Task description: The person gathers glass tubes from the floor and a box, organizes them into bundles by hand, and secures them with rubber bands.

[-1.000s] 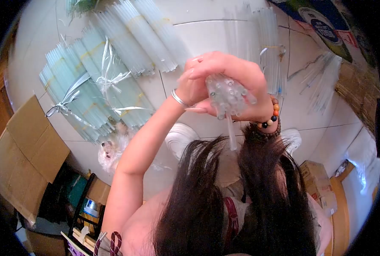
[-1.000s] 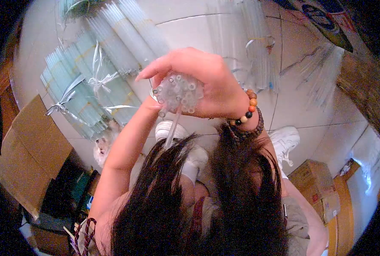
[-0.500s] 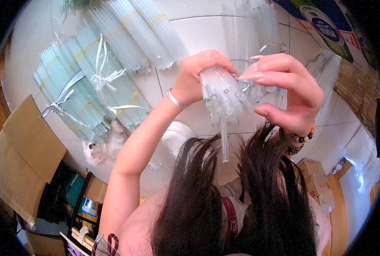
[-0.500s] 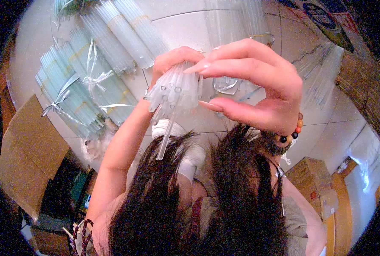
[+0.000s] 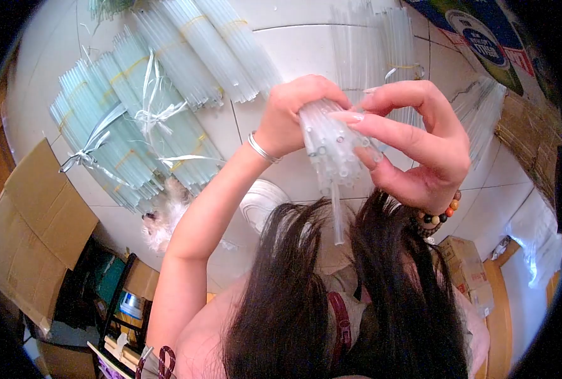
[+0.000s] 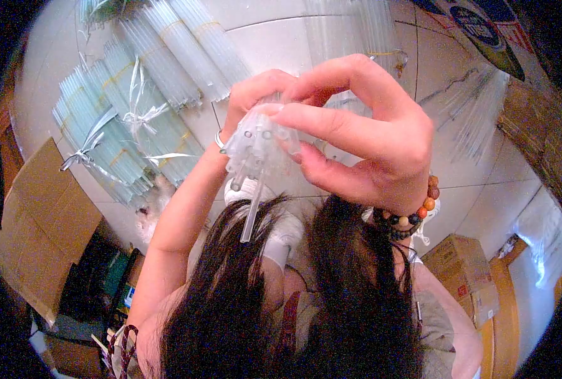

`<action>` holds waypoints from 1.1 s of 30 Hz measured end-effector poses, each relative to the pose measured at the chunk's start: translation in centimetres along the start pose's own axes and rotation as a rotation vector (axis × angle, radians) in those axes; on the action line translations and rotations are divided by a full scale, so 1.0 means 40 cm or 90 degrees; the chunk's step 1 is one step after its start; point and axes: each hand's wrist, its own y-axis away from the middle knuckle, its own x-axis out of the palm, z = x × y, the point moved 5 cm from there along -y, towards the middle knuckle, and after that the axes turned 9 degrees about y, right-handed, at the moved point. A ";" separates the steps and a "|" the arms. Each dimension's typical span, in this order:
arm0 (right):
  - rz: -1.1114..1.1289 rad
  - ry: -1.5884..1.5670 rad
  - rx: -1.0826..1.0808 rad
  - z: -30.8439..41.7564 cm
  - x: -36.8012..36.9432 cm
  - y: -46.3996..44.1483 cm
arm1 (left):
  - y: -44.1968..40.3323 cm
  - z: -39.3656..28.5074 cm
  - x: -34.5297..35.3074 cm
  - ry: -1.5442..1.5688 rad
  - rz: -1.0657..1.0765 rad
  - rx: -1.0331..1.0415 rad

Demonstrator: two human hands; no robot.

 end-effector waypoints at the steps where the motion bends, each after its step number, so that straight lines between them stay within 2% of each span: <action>1: -0.005 -0.005 0.001 0.000 -0.001 -0.001 | 0.001 -0.002 -0.001 -0.010 0.000 -0.008; 6: -0.017 0.015 -0.069 -0.009 -0.006 -0.006 | 0.007 0.013 -0.002 0.005 -0.004 -0.079; 8: -0.037 0.004 -0.099 -0.010 -0.011 -0.006 | 0.015 0.055 0.001 0.074 -0.001 -0.120; 10: -0.066 -0.043 -0.115 -0.014 -0.011 0.003 | 0.007 0.048 -0.001 0.055 0.005 -0.081; 12: -0.095 -0.064 -0.079 -0.004 -0.016 0.005 | -0.001 0.012 -0.005 -0.052 0.013 0.038; 16: -0.307 -0.340 -0.037 0.042 -0.052 0.014 | -0.001 0.012 -0.004 -0.091 0.021 0.038; 19: -0.474 -0.586 -0.132 0.094 -0.166 0.038 | -0.003 0.026 0.005 -0.086 0.031 0.056; 22: -0.541 -0.582 -0.192 0.121 -0.309 0.058 | 0.000 0.019 0.010 -0.073 0.035 0.050; 24: -0.590 -0.489 -0.132 0.125 -0.377 0.078 | 0.004 0.024 0.008 -0.063 0.040 0.023; 26: -0.667 -0.385 0.007 0.103 -0.416 0.100 | 0.000 0.018 0.011 -0.069 0.055 0.019; 28: -0.510 -0.195 0.077 0.054 -0.395 0.104 | -0.001 0.016 0.009 -0.071 0.064 0.021; 30: -0.528 -0.076 0.188 0.006 -0.349 0.124 | 0.003 0.020 0.008 -0.067 0.072 0.029; 32: -0.587 0.050 0.415 -0.085 -0.334 0.172 | 0.006 0.026 0.007 -0.052 0.066 0.016; 33: -0.619 0.023 0.508 -0.171 -0.333 0.236 | 0.010 0.027 0.006 -0.045 0.063 0.008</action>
